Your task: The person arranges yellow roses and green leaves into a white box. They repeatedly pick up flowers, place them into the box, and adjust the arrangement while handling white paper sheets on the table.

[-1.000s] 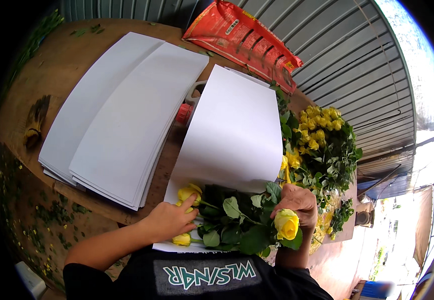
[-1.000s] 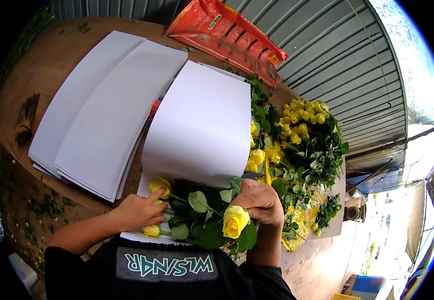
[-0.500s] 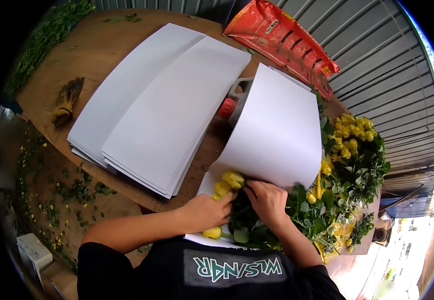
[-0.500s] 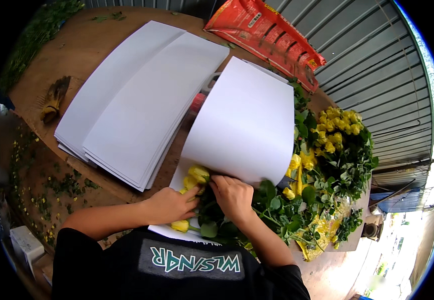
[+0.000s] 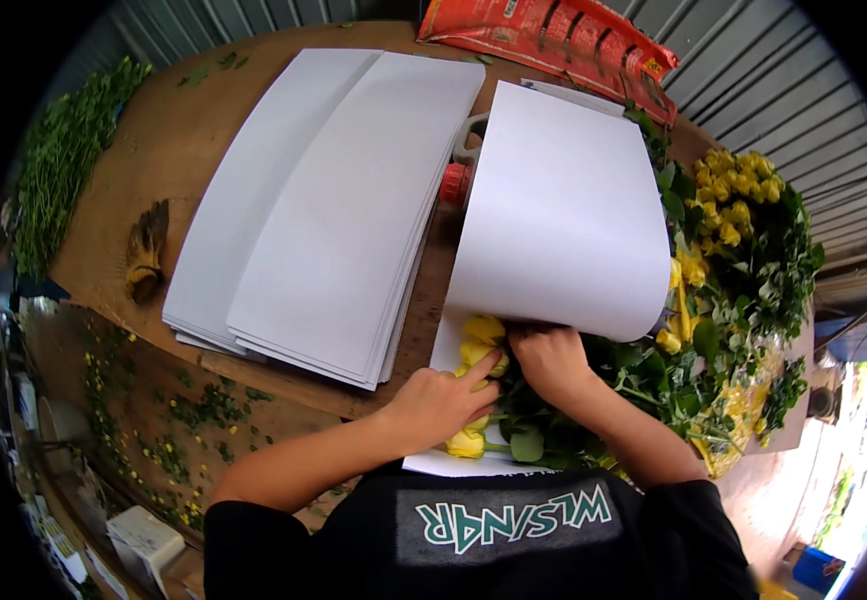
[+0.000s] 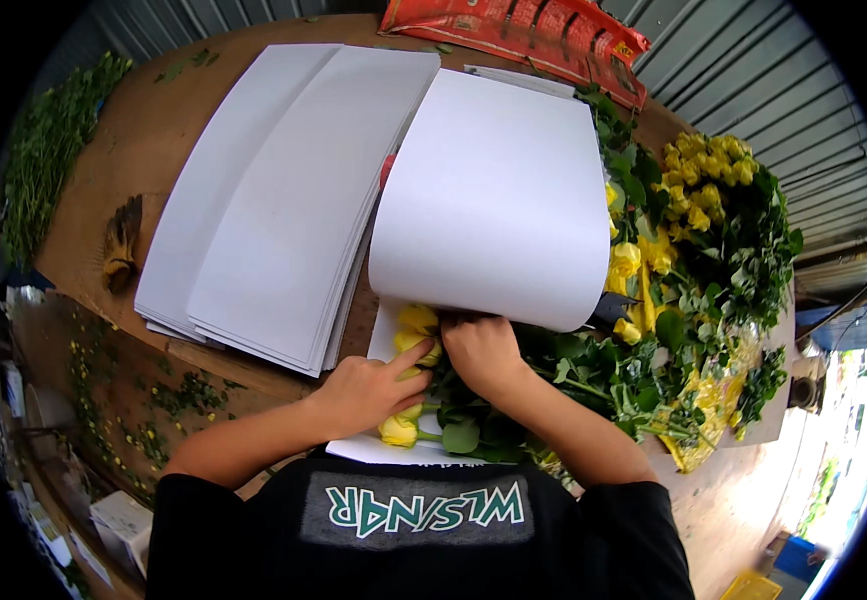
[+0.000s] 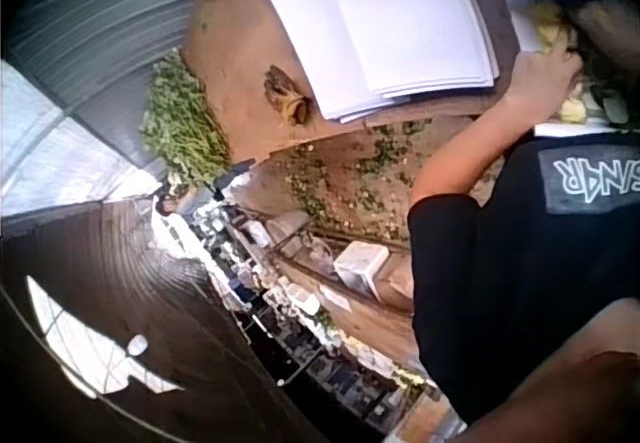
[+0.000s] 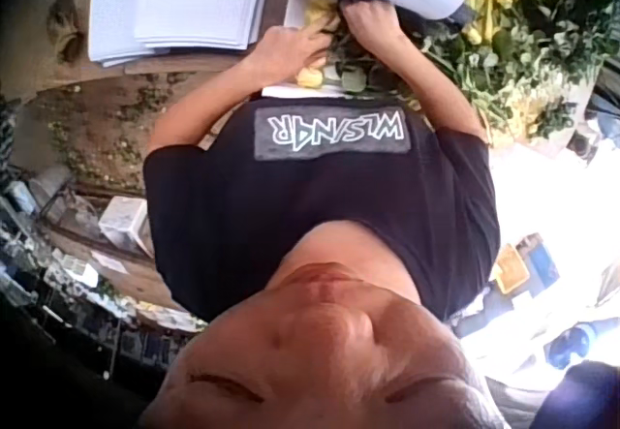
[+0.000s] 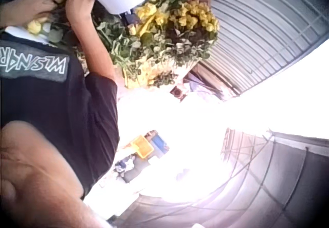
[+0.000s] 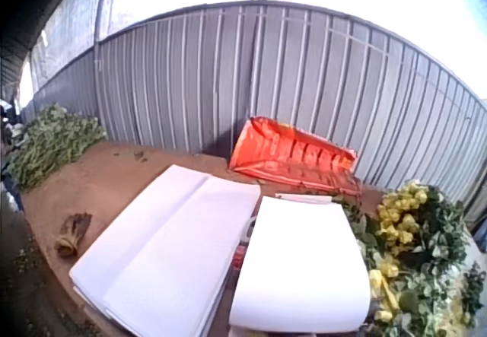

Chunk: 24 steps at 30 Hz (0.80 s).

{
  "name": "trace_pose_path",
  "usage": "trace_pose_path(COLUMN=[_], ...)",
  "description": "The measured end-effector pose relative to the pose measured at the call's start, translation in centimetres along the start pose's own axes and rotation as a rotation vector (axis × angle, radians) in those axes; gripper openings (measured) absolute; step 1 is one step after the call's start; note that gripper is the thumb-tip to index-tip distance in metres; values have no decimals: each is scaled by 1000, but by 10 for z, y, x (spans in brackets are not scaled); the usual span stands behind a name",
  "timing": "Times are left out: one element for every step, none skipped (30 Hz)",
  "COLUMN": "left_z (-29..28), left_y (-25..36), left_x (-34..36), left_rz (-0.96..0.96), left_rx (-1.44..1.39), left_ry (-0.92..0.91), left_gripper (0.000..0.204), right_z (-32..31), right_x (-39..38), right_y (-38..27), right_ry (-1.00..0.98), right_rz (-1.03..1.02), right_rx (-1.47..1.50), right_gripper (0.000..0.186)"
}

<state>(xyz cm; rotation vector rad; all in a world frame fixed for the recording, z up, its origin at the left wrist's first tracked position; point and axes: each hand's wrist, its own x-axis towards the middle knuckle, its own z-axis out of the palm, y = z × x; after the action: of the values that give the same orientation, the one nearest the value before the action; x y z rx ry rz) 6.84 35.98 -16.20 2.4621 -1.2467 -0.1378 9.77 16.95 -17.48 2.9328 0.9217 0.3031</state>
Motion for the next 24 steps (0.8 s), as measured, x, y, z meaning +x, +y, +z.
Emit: trace_pose_path(left_z=[1,4,5,5,2,1,2,0,-2,-3,-3,-5,-6,-8,-14,-13,-11,-9,-7,-6,-5,-6,-7,-8], left_y=[-1,-2,-4,-5,-7,-10,-15,-20,-26,-30,-34,-36,-38,-38,-38,-41,-44,-46,-46,-46,-45,-44,-43,-42], left_x=[1,2,3,4,4,6,8,11,15,17,21,24,28,29,32,31,30,28,26,27,27,28,28,28], left_rz=[-10,-16,-22,-28,-71,-40,-8,23,39,45,51,35,21,8,-3,0,4,7,-4,-3,-5,-4,-4,-10], left_rx=[24,5,-12,-29,-65,-51,-38,-27,-21,-20,-20,-63,-105,-148,-166,-183,-200,-220,-213,-208,-201,-205,-209,-212], left_ry=[-1,24,47,71,5,25,45,66,71,77,84,35,-12,-60,-68,-68,-68,-71,-69,-70,-72,-76,-81,-80], left_gripper=[32,34,36,38,43,42,41,39,36,33,31,28,26,24,24,23,23,23,23,23,23,21,19,18], right_z=[6,6,6,6,10,13,16,18,19,19,20,20,19,17,9,-4,-21,-50,-63,-69,-69,-71,-56,-49], right_x=[-2,-4,-4,-4,-4,-7,-8,-7,-7,-7,-8,-6,-8,-9,-10,-11,-10,-5,-8,-12,-16,-22,-30,-32], right_y=[1,2,2,2,0,0,1,2,3,3,3,4,2,1,-1,-8,-14,-18,-20,-23,-28,-33,-39,-42], right_ry=[-38,-77,-113,-150,-143,-144,-146,-148,-140,-137,-135,-60,-117,-174,-110,-48,15,-83,-137,-192,-427,-662,-641,-628], right_rz=[11,25,38,51,66,64,61,58,51,34,17,19,85,152,141,121,102,65,-39,-131,-227,-312,-341,-307], right_rx=[30,44,60,77,99,104,109,112,100,90,80,83,127,169,131,96,63,129,213,293,337,373,434,460], right_gripper=[10,11,12,12,10,10,9,9,8,8,8,9,8,9,8,9,10,12,11,12,17,23,31,31])
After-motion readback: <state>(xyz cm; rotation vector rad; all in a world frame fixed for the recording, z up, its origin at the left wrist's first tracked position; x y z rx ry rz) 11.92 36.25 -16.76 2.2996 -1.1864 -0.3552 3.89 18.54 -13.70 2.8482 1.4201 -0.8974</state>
